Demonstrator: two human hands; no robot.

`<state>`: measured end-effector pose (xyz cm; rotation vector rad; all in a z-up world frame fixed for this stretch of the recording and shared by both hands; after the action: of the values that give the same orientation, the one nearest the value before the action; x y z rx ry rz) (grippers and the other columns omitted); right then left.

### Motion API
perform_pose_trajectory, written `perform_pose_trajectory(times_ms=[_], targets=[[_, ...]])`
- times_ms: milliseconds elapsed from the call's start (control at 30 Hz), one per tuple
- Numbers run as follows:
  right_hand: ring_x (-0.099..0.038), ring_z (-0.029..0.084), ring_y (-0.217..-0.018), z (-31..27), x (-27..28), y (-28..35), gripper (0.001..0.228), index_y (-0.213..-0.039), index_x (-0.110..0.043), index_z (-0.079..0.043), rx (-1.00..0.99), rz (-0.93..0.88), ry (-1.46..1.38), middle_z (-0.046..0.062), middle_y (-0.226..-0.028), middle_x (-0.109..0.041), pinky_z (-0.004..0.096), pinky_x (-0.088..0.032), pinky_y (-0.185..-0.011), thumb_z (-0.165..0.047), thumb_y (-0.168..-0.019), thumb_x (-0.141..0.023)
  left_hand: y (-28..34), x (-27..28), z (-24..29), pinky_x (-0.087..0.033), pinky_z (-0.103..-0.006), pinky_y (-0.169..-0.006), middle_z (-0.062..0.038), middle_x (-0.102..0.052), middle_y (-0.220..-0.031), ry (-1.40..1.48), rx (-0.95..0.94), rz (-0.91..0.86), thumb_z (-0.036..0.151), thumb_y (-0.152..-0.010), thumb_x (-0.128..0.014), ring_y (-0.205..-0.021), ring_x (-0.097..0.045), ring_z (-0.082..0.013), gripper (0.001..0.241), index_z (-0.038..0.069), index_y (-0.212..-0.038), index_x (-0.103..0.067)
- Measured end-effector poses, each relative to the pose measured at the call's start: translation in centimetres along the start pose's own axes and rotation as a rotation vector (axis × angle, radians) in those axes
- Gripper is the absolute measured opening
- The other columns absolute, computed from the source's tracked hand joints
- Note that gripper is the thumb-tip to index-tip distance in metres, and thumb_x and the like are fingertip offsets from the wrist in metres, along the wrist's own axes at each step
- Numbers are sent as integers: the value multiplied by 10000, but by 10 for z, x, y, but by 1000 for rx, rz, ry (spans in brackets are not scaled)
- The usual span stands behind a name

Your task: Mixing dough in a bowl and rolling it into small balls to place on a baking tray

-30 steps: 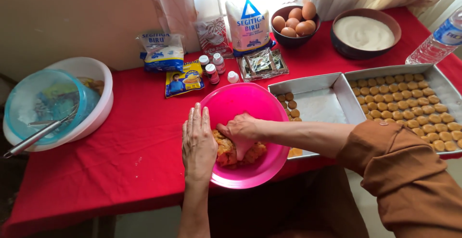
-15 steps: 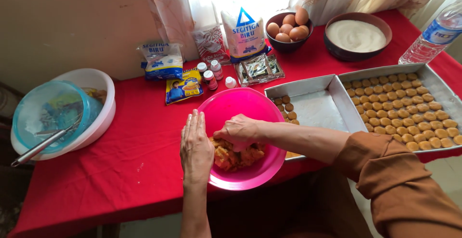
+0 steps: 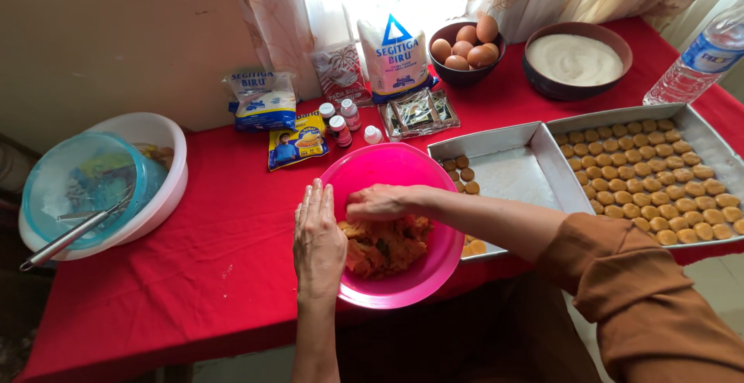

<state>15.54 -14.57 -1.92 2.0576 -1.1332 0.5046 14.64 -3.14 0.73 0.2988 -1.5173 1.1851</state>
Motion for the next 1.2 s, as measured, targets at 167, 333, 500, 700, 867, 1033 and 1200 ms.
perform_pose_trajectory(times_ms=[167, 333, 500, 700, 867, 1033, 1200], targets=[[-570, 483, -1291, 0, -7, -7, 828, -1248, -701, 35, -39, -73, -25, 331, -1247, -669, 592, -393, -1124, -649, -989, -312, -5, 8, 1, -441, -461, -1099, -188, -565, -1489, 105, 18, 14, -59, -835, -440, -1376, -532, -347, 603, 42, -1408, -598], [-630, 417, -1222, 47, -45, -84, 753, -1117, -761, -101, 49, -105, -75, 219, -1121, -727, 553, -469, -1060, -740, -951, -401, -4, 3, -4, -437, -462, -1105, -191, -577, -1471, 129, 14, 33, -41, -825, -452, -1363, -543, -352, 608, 49, -1408, -600], [-689, 200, -751, 18, -40, -49, 426, -740, -784, -170, 130, -90, -210, 47, -711, -733, 348, -562, -747, -546, -908, -674, -2, -3, -6, -410, -449, -1135, -165, -567, -1492, 98, 19, 7, -34, -801, -448, -1387, -525, -327, 647, 62, -1427, -583], [-589, 86, -648, 13, -47, -51, 382, -634, -705, -227, 261, -148, -164, -50, -606, -637, 288, -513, -628, -522, -871, -758, 0, -5, -6, -395, -448, -1150, -145, -544, -1523, 63, 16, 2, -20, -806, -452, -1407, -507, -305, 653, 78, -1440, -575], [-704, 403, -943, -9, -31, -36, 445, -955, -698, -70, 293, -33, 24, 186, -871, -728, 528, -537, -842, -503, -852, -694, -1, -3, -5, -406, -460, -1146, -141, -537, -1532, 53, 19, -20, -23, -819, -459, -1414, -501, -306, 611, 83, -1402, -610], [-683, 411, -1105, 13, -46, -56, 553, -1063, -711, -118, 190, -52, 199, 196, -1034, -731, 542, -532, -962, -630, -896, -583, -3, 2, -1, -404, -466, -1151, -139, -524, -1546, 30, 27, -48, -25, -839, -451, -1422, -494, -304, 591, 87, -1395, -617], [-674, 445, -1131, 32, -64, -59, 589, -1121, -731, -45, 70, -174, 243, 259, -1123, -729, 562, -522, -983, -558, -954, -495, -1, -1, -3, -399, -480, -1155, -156, -515, -1550, 49, 24, -57, -36, -844, -455, -1429, -485, -321, 589, 77, -1401, -611]])
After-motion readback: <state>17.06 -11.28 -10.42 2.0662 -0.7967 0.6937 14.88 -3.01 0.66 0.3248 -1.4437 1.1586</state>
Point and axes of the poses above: each hand's wrist, its own y-axis away from the middle knuckle, its own x-axis out of the back of the hand, z = x × y, the point moved 9 cm from there along -y, towards the middle knuckle
